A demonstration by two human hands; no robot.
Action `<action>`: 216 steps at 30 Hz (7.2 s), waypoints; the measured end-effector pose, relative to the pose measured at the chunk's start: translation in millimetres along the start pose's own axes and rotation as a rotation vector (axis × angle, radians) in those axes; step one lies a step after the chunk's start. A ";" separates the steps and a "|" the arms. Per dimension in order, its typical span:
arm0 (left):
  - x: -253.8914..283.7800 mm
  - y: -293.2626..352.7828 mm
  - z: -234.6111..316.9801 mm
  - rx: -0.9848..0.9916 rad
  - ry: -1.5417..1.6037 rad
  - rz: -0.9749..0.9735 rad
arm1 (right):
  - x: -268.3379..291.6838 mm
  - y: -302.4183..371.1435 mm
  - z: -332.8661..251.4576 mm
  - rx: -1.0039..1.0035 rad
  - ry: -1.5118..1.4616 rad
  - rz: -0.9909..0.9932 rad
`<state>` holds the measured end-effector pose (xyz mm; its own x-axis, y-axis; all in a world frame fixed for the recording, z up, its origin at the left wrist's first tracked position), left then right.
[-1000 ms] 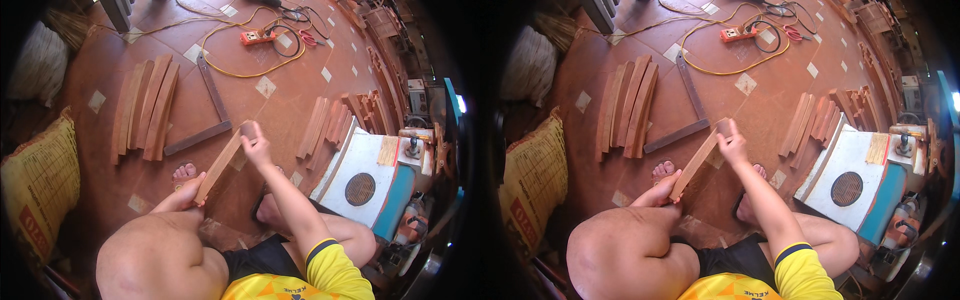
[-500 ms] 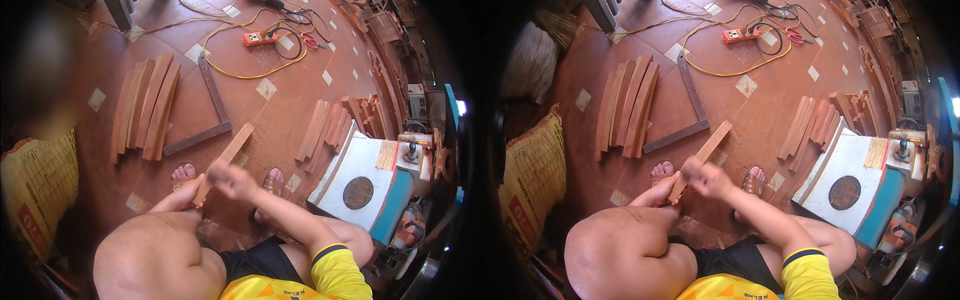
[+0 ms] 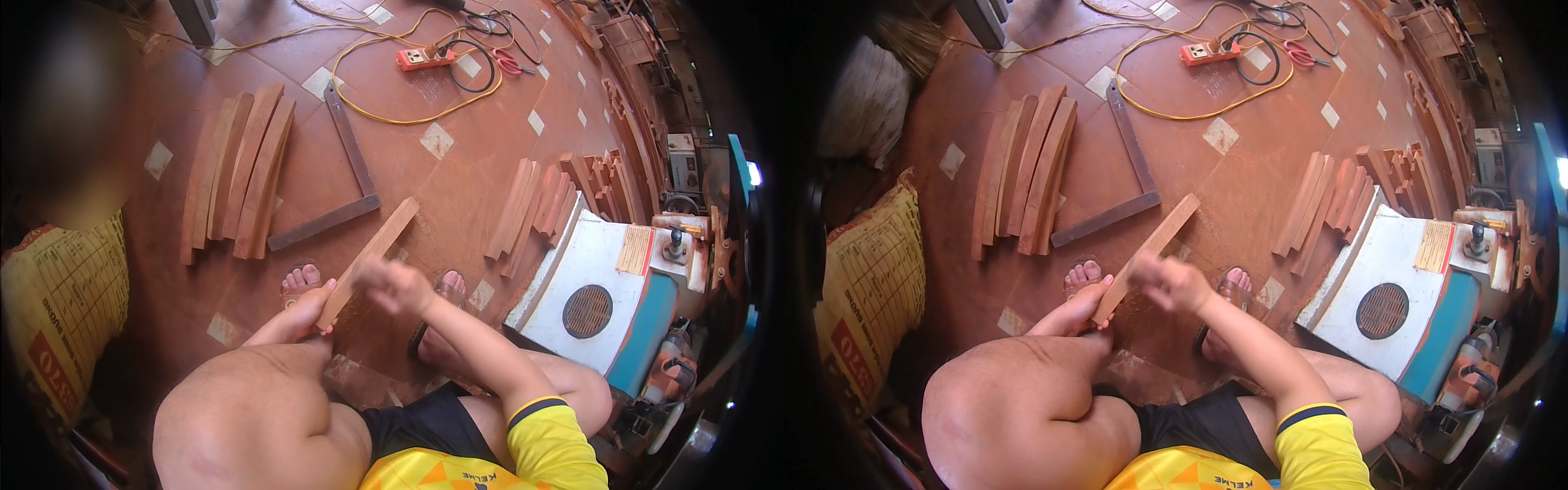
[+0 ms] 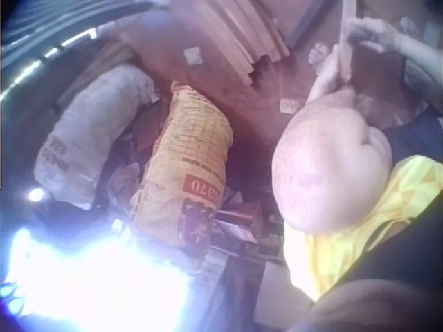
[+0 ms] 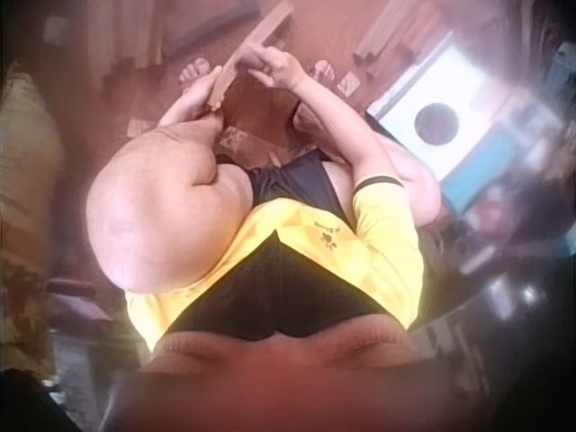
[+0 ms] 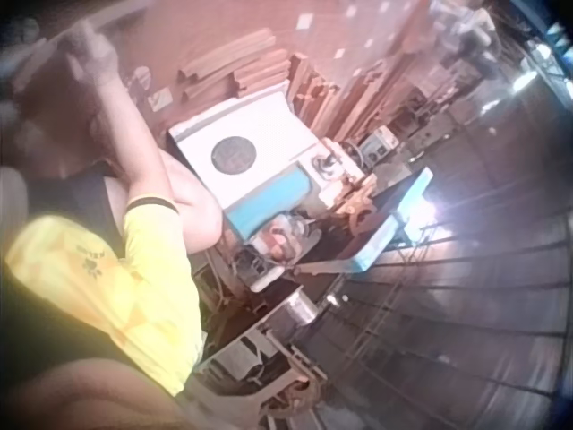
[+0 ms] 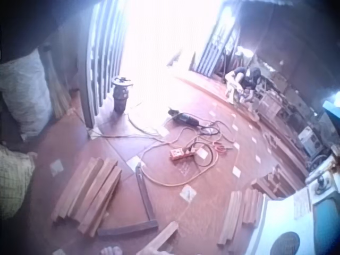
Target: The person sits on the floor and sands small wooden planks using a sanding block. They handle each plank one at a time, rubbing the block along the edges and surfaces, then place the finished pieces into a nearby pile.
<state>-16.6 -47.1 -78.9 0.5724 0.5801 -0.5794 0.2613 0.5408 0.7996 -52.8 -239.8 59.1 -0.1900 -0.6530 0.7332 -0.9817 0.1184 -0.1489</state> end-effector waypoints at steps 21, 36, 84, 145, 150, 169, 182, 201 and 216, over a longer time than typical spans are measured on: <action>-5.8 0.4 -4.5 0.043 -0.032 0.042 | -5.4 4.4 -24.7 -0.229 -0.133 0.046; -0.8 -1.0 -6.1 0.048 -0.012 0.008 | 14.5 -7.1 17.0 -0.125 0.025 -0.118; -8.8 -2.8 5.0 -0.013 -0.022 -0.017 | 9.4 2.4 -9.4 -0.087 0.032 0.014; -42.8 85.2 188.2 -0.560 -1.284 0.803 | 222.0 -16.9 89.4 -0.594 -0.327 0.774; -33.6 77.2 196.4 -0.495 -1.295 0.817 | 239.3 -24.9 67.9 -0.565 -0.193 0.719; -343.1 334.6 279.9 -1.381 -1.619 0.199 | 483.2 61.4 -87.8 -0.368 -0.996 0.724; -343.9 255.0 264.5 -1.014 -1.884 0.472 | 463.6 55.8 -134.8 -0.374 -0.682 0.740; -302.8 255.4 243.6 -1.063 -1.501 0.005 | 424.6 17.1 -216.9 -0.229 -1.115 0.521; -265.9 256.3 247.5 -1.090 -1.407 0.105 | 429.5 -23.9 -215.0 -0.079 -1.293 0.340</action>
<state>90.5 -213.5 319.2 0.8716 0.0441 0.4882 -0.0648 0.9976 0.0257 -113.2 -362.2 520.2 -0.3203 -0.8114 -0.4888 -0.8942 0.4294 -0.1267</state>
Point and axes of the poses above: each hand's wrist, its own y-axis away from the middle knuckle, its own x-axis out of the back of the hand, z = x × y, the point moved 10 cm from there along -y, towards the middle knuckle, and after that the axes turned 5 degrees about y, right-handed, at the moved point
